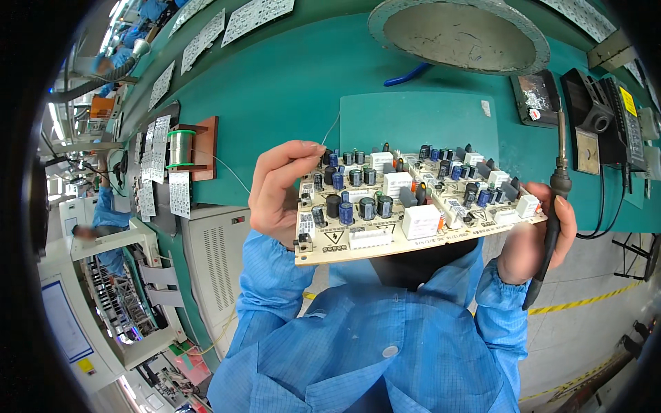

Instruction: Manual soldering of components onto printed circuit boards at an assembly station.

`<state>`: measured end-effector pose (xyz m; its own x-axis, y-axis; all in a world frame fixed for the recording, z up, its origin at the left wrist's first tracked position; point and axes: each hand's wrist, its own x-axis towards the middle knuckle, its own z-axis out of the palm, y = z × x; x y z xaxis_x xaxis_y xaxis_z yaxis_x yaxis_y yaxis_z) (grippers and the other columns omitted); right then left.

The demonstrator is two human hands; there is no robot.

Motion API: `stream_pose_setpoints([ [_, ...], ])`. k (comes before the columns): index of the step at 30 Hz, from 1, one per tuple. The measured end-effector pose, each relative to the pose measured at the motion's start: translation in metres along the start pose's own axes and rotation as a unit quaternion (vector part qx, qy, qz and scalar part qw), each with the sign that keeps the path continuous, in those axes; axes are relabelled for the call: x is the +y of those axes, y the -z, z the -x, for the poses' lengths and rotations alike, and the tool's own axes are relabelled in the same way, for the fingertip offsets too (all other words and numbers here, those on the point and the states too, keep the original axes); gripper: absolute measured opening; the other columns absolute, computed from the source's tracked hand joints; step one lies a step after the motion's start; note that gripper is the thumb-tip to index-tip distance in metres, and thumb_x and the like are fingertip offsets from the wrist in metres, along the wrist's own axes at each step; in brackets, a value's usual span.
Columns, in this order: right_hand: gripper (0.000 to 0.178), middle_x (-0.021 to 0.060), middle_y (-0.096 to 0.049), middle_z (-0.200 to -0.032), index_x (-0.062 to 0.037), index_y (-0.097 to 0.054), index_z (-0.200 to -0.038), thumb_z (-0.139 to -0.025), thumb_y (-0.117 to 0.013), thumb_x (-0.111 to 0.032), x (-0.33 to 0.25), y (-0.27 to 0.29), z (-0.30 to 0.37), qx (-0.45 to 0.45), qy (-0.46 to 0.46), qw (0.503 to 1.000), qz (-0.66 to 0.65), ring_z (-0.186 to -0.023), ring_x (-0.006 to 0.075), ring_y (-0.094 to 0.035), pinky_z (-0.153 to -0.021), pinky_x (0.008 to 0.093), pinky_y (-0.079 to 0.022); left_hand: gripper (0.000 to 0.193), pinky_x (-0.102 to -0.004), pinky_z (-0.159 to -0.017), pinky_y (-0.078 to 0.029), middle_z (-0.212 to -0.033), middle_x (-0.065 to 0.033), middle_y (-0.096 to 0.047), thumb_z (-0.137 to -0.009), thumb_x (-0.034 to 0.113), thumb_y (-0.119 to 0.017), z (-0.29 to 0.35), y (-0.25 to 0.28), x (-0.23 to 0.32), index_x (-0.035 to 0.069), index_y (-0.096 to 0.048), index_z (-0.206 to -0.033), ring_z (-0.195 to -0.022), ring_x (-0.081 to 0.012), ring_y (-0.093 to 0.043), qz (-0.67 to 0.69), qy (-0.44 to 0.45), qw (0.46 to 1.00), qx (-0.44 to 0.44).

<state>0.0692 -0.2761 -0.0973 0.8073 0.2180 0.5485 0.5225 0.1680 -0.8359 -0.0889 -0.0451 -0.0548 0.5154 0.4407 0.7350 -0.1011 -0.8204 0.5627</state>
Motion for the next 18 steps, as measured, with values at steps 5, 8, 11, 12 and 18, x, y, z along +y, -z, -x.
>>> stream_pose_setpoints([
  [5, 0.051, 0.0214, -0.057, -0.109, -0.0033, -0.044, -0.124, -0.084, -0.067, -0.026, -0.001, -0.005, 0.002, 0.006, 0.011, 1.0, 0.0, -0.099, 0.0263, -0.057, -0.086, 0.039, -0.048, 0.048, -0.0323, -0.074, -0.053, -0.1, -0.0208, -0.061, -0.057, 0.009, -0.083, -0.001, -0.003, 0.006, -0.007, -0.061, -0.096, -0.085, -0.0271, -0.064, -0.009, 0.058, 0.998, 0.007],
  [8, 0.05, 0.0222, -0.057, -0.107, -0.0033, -0.044, -0.123, -0.083, -0.068, -0.021, -0.004, -0.014, 0.003, 0.015, 0.028, 0.999, -0.009, -0.096, 0.0259, -0.058, -0.085, 0.0382, -0.049, 0.061, -0.0408, -0.09, -0.045, -0.113, -0.0236, -0.057, -0.065, 0.004, -0.076, 0.01, -0.018, 0.011, -0.008, -0.049, -0.118, -0.105, -0.033, -0.058, 0.066, 0.059, 0.996, 0.031],
  [11, 0.054, 0.0224, -0.057, -0.107, -0.0036, -0.043, -0.123, -0.08, -0.071, -0.019, -0.008, -0.025, 0.005, 0.011, 0.042, 0.999, 0.022, -0.094, 0.0263, -0.058, -0.084, 0.0371, -0.049, 0.058, -0.0517, -0.098, -0.035, -0.111, -0.0207, -0.055, -0.064, 0.008, -0.077, 0.023, -0.036, -0.001, -0.001, -0.045, -0.111, -0.108, -0.0337, -0.054, 0.104, 0.047, 0.987, 0.117],
  [12, 0.054, 0.0224, -0.057, -0.108, -0.004, -0.042, -0.124, -0.08, -0.07, -0.018, -0.008, -0.026, 0.006, 0.0, 0.048, 0.999, 0.016, -0.094, 0.0263, -0.058, -0.083, 0.0372, -0.049, 0.049, -0.0496, -0.098, -0.036, -0.106, -0.0184, -0.055, -0.065, 0.006, -0.077, 0.022, -0.039, -0.002, 0.002, -0.044, -0.102, -0.103, -0.0319, -0.054, 0.139, 0.059, 0.978, 0.144],
  [18, 0.046, 0.024, -0.056, -0.114, -0.0137, -0.039, -0.127, -0.089, -0.059, -0.03, -0.012, -0.019, 0.011, -0.037, 0.093, 0.995, -0.026, -0.102, 0.0327, -0.057, -0.085, 0.0466, -0.05, 0.035, -0.0505, -0.098, -0.036, -0.103, -0.0188, -0.055, -0.074, 0.002, -0.071, 0.02, -0.035, -0.013, 0.004, -0.043, -0.096, -0.096, -0.0293, -0.056, 0.225, 0.072, 0.964, 0.122],
])
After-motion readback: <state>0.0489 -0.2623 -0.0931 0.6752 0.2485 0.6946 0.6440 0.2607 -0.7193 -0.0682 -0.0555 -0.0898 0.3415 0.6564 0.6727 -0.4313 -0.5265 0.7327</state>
